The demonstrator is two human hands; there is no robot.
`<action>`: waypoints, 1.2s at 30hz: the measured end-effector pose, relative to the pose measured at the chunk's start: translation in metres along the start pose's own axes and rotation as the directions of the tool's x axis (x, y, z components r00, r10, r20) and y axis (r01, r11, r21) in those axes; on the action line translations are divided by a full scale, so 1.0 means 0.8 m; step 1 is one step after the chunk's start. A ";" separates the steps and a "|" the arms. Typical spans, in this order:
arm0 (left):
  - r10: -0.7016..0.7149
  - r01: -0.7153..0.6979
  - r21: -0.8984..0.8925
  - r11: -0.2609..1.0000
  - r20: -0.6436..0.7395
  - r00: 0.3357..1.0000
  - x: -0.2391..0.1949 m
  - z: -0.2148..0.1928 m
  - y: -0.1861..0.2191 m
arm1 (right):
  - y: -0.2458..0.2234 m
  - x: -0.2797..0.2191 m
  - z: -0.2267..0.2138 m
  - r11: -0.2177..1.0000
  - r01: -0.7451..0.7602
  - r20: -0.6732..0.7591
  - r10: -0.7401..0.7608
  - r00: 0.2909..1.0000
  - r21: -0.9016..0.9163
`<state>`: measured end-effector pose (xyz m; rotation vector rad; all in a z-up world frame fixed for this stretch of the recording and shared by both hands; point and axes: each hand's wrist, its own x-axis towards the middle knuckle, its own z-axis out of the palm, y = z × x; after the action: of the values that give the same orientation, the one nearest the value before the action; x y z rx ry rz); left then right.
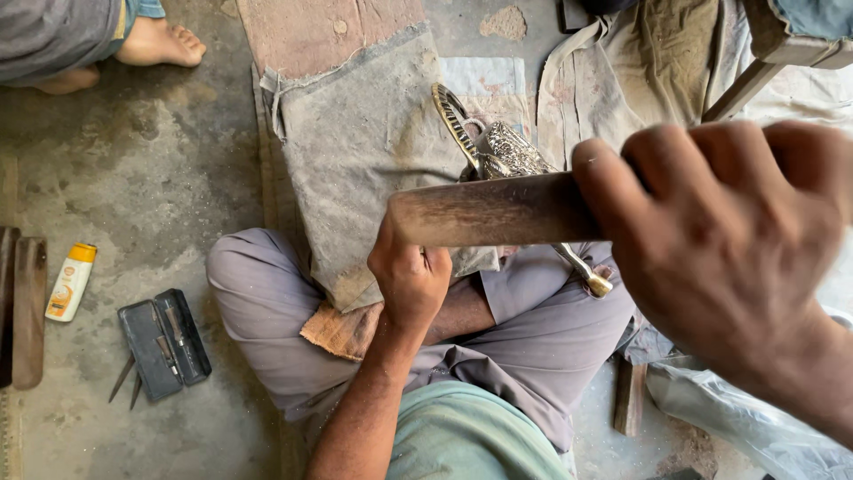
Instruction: The person uses a wooden mallet and a small metal punch to emboss decorative patterns onto a silver-colored metal animal sculpture. They repeatedly reposition the sculpture to access different areas, including the legs, body, and curved horn, while striking the punch to create detailed surface textures.
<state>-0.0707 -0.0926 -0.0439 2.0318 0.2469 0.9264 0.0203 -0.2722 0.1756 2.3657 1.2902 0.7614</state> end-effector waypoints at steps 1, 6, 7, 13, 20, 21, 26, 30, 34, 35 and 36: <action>0.019 -0.018 -0.046 0.999 0.022 1.000 0.000 -0.001 0.002 | -0.002 0.001 -0.001 0.999 0.008 0.005 -0.008 1.000 -0.036; -0.130 0.130 -0.057 0.990 0.004 0.991 -0.003 0.008 -0.008 | -0.006 0.008 -0.005 0.995 -0.045 0.031 0.042 0.999 0.094; -0.103 0.103 -0.041 0.994 0.006 0.995 -0.006 0.010 -0.012 | -0.007 0.008 -0.006 0.999 -0.031 0.033 0.030 0.999 0.043; 0.042 -0.041 0.057 0.998 -0.010 0.999 -0.026 0.015 -0.030 | -0.011 0.004 -0.010 0.998 0.007 0.030 -0.009 1.000 0.056; 0.059 -0.060 -0.010 0.998 -0.042 0.997 -0.014 0.011 -0.015 | -0.012 0.007 -0.017 0.983 -0.035 0.114 0.014 0.993 0.181; 0.059 -0.060 -0.025 0.998 -0.037 0.998 -0.014 0.010 -0.013 | -0.012 0.006 -0.017 0.999 0.037 0.074 -0.038 0.997 0.025; 0.028 -0.031 -0.087 0.996 -0.029 0.999 -0.008 0.012 -0.011 | -0.014 0.004 -0.012 1.000 0.019 0.056 -0.019 0.998 0.001; 0.215 -0.216 -0.022 0.976 -0.028 0.976 -0.003 0.009 -0.006 | -0.009 0.008 -0.018 0.997 0.044 0.086 -0.049 0.995 0.058; 0.057 -0.058 -0.222 0.973 -0.008 0.998 -0.007 0.001 0.008 | -0.010 0.018 -0.026 0.985 0.051 0.072 -0.063 0.995 0.163; 0.008 -0.003 -0.356 0.934 0.012 1.000 -0.008 0.003 0.010 | -0.010 0.020 -0.026 0.991 0.062 0.051 -0.069 0.996 0.119; -0.038 0.052 -0.482 0.875 0.039 0.999 -0.008 0.004 0.010 | -0.013 0.024 -0.021 0.997 0.072 0.038 -0.071 0.997 -0.018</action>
<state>-0.0739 -0.1026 -0.0420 1.5658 0.0367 0.8309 0.0117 -0.2502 0.1894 2.2947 1.3378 0.7016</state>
